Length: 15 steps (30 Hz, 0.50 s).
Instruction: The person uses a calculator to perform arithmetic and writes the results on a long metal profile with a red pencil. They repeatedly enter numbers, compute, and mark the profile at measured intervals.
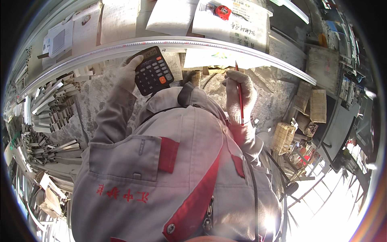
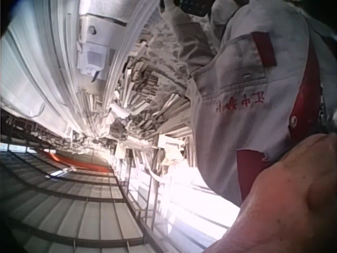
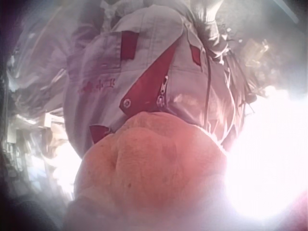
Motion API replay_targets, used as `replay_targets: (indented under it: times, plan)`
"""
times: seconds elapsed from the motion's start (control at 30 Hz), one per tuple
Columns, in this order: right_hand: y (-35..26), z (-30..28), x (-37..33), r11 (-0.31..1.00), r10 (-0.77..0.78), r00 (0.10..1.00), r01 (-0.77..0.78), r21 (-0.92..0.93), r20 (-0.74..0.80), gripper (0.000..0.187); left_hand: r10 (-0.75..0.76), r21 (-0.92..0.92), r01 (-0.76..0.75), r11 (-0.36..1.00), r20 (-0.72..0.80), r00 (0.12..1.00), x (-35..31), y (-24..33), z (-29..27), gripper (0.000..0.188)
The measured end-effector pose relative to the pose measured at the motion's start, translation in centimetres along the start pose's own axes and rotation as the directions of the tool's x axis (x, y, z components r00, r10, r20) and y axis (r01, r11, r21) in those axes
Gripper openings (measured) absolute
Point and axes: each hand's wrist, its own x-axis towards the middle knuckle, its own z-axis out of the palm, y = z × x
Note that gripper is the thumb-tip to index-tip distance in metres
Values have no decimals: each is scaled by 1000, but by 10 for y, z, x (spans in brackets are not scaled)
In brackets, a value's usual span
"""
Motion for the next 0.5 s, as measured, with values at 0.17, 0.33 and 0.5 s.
replay_targets:
  times: [0.17,0.33,0.5]
  plan:
    - [-13,23,-12,1000,25,995,-23,-19,98,19,-40,-73,35,997,-67,997,1,-10,-48,31]
    - [-24,44,-2,986,-148,961,160,-35,232,20,-16,-44,14,999,-41,999,-14,17,-28,35]
    - [-30,70,13,895,-403,813,446,-6,420,25,20,-26,-17,1000,92,996,-22,52,30,34]
